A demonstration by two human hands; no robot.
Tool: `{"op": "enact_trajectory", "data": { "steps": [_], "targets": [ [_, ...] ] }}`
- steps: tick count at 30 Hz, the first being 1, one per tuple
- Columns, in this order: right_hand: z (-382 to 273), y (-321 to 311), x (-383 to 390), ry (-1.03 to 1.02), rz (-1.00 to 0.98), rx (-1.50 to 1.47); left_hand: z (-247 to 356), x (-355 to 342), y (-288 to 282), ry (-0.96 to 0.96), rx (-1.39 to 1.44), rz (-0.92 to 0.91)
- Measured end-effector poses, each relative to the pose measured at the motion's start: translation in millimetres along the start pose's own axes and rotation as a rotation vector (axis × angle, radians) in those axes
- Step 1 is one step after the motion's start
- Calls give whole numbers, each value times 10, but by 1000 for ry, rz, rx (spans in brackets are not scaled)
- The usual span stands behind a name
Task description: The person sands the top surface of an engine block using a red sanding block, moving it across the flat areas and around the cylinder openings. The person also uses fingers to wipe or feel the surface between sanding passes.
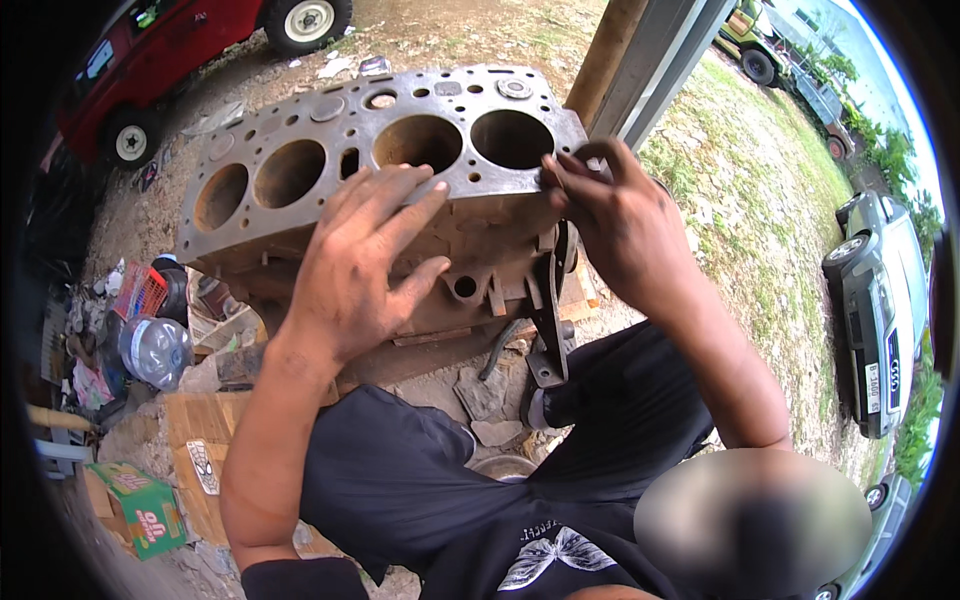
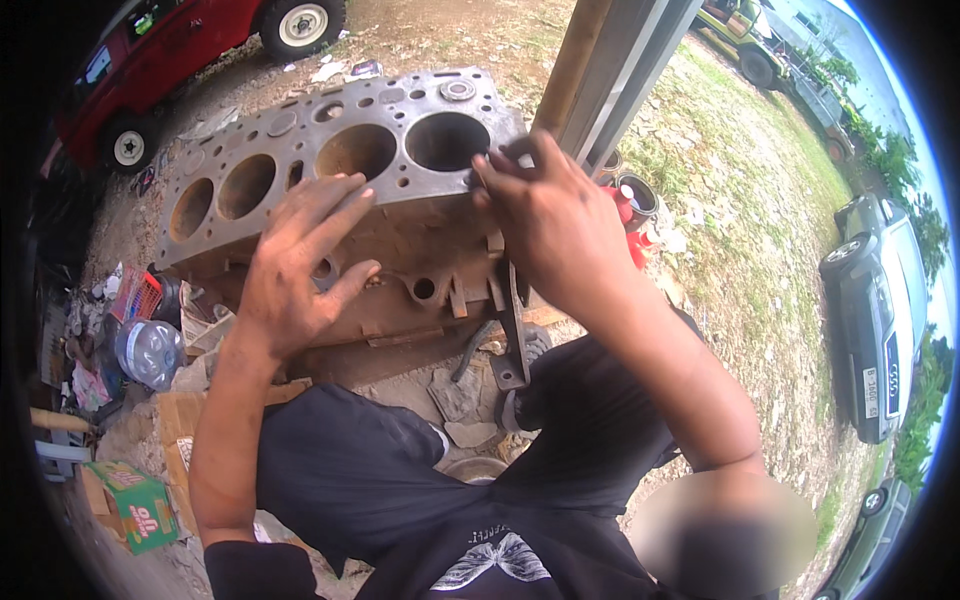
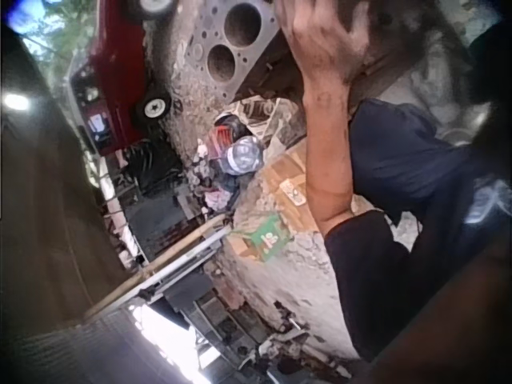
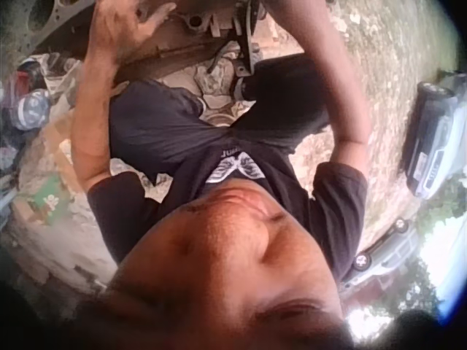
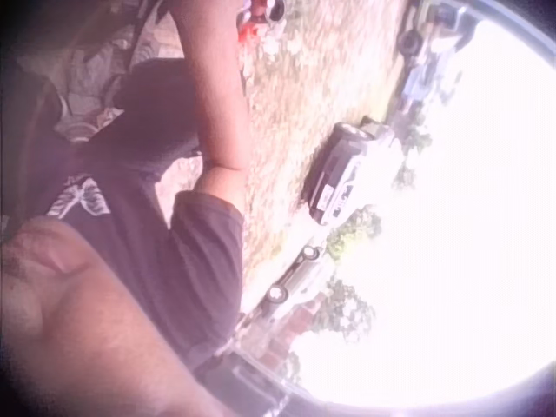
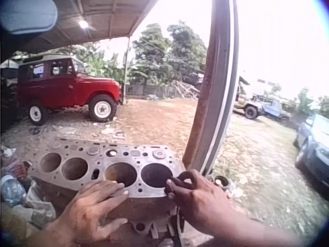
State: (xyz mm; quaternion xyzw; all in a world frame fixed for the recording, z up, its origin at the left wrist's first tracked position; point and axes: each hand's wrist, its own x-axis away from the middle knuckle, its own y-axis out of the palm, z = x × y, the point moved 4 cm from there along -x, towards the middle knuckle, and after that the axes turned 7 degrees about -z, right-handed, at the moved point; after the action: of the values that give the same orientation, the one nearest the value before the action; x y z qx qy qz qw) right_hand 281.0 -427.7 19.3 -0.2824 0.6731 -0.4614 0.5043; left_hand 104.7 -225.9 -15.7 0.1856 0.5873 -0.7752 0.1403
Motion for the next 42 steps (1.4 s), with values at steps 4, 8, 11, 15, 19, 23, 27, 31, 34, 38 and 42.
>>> {"op": "enact_trajectory", "data": {
  "steps": [4, 8, 11, 15, 19, 23, 27, 31, 34, 38, 42],
  "targets": [
    [65, -28, -13, 75, -54, 3, -11, -31, 10, 28, -18, 13],
    [-32, -23, 33, 85, -52, 9, -16, -5, 20, 24, -12, 14],
    [47, 11, 113, 83, -14, -33, 7, -19, 20, 31, -31, 13],
    [363, -26, -132, 171, 63, -140, -59, -26, 14, 35, -8, -14],
    [692, -70, -3, 267, 361, -806, -23, 30, -2, 31, -48, -23],
    [721, -154, -28, 420, 273, -1060, -43, 42, 4, 7, -80, -43],
    [728, -100, 32, 416, 251, -1460, 14, 48, -15, -30, -88, -73],
    [849, -38, 191, 448, 347, -1468, 27, 35, -40, -41, -88, -69],
    [977, -103, 316, 428, 294, -1018, 43, -50, -93, -21, -110, -50],
    [1015, -116, 413, 586, 140, -1178, 138, -199, -89, 35, -141, -62],
    [1088, -94, 383, 373, 326, -830, 283, -262, 8, 83, -103, -14]
  ]
}}
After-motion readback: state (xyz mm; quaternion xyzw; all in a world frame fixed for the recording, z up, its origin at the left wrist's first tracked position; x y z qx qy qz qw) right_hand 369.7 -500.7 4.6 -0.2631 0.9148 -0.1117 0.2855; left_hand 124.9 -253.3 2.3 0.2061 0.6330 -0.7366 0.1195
